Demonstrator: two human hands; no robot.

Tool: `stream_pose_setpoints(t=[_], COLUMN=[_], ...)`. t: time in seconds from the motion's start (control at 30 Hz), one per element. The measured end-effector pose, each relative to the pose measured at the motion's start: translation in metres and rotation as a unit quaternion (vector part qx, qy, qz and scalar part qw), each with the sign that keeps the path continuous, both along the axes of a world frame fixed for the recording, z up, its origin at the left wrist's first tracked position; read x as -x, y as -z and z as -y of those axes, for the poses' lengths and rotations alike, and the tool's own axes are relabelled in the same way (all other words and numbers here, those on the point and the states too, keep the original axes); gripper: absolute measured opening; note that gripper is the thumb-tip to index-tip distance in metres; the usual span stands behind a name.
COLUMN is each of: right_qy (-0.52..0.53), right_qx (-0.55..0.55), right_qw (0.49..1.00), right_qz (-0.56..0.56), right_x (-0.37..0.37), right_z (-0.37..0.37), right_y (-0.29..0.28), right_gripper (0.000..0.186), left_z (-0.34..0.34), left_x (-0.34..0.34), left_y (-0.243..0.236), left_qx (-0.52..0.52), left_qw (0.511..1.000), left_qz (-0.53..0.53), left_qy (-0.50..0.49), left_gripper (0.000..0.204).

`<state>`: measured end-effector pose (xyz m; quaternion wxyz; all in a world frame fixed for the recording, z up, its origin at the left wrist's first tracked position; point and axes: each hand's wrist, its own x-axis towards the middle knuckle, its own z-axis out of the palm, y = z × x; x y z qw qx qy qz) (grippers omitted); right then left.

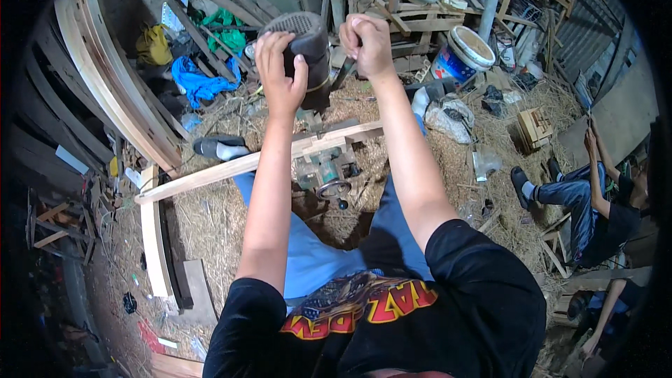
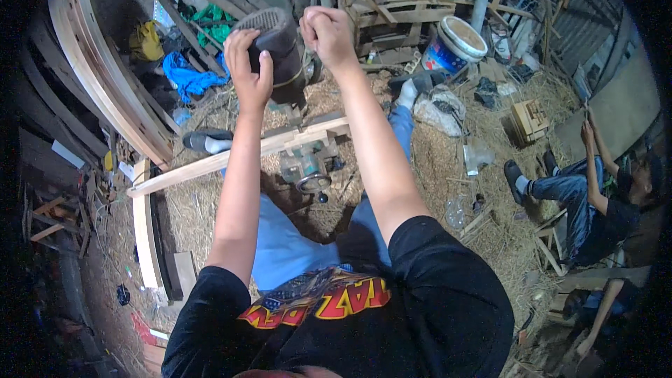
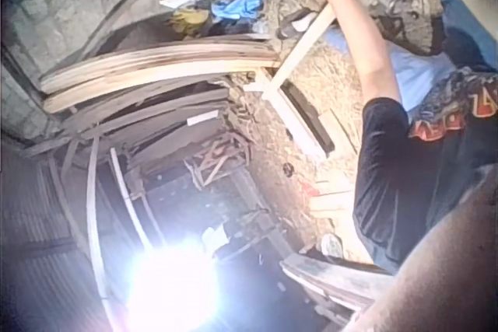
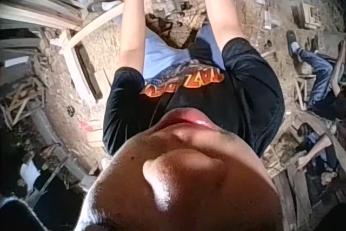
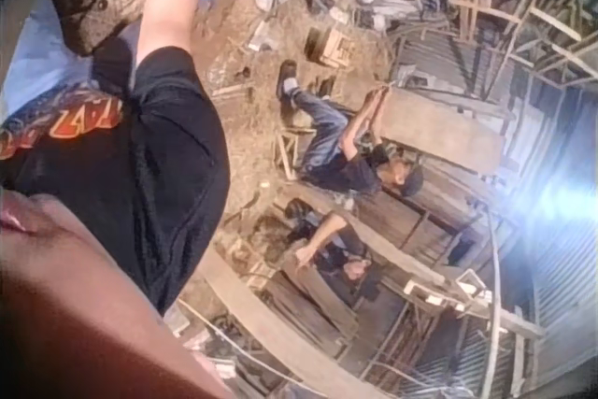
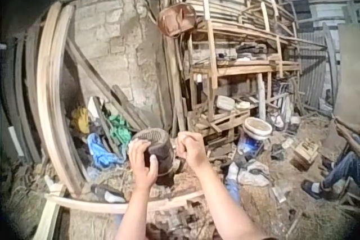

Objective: The person mills a wooden beam by manually operating a stationary router machine while sitting on the floor, sliding the wood along the guide and rotating a hand wheel to adjust the cut.

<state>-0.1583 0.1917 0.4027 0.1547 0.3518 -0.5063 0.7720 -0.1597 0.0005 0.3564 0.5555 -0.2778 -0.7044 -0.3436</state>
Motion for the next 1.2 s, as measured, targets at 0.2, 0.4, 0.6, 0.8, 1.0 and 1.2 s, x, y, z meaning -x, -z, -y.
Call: stream_pose_setpoints(t=[0.2,0.4,0.6,0.8,1.0,1.2], right_qy=[-0.029,-0.010,-0.009,0.049,0.041,0.110], right_qx=[0.005,-0.011,0.001,0.019,0.048,0.079], right_qw=[1.000,1.000,1.000,0.998,0.998,0.990], right_qz=[0.006,-0.025,-0.016,-0.046,-0.029,-0.048], right_x=[0.002,0.005,0.005,-0.007,-0.012,-0.014], right_z=[-0.002,-0.003,-0.002,0.003,0.004,0.008], right_y=[0.000,0.002,0.003,0.014,0.014,0.036], right_gripper=[0.039,0.039,0.038,0.038,0.038,0.032], left_z=[0.000,-0.002,-0.001,-0.002,-0.001,0.001], left_x=[0.001,0.001,0.004,0.002,0.004,0.004], left_y=[0.001,-0.001,0.000,0.004,0.005,0.004], left_qx=[0.000,0.000,0.002,-0.002,0.001,0.003], left_qw=[1.000,1.000,1.000,1.000,1.000,1.000], left_qz=[-0.002,-0.010,-0.013,-0.009,-0.013,-0.010], left_qy=[0.002,0.006,0.008,-0.007,-0.005,-0.001], left_gripper=[0.039,0.038,0.039,0.042,0.040,0.042])
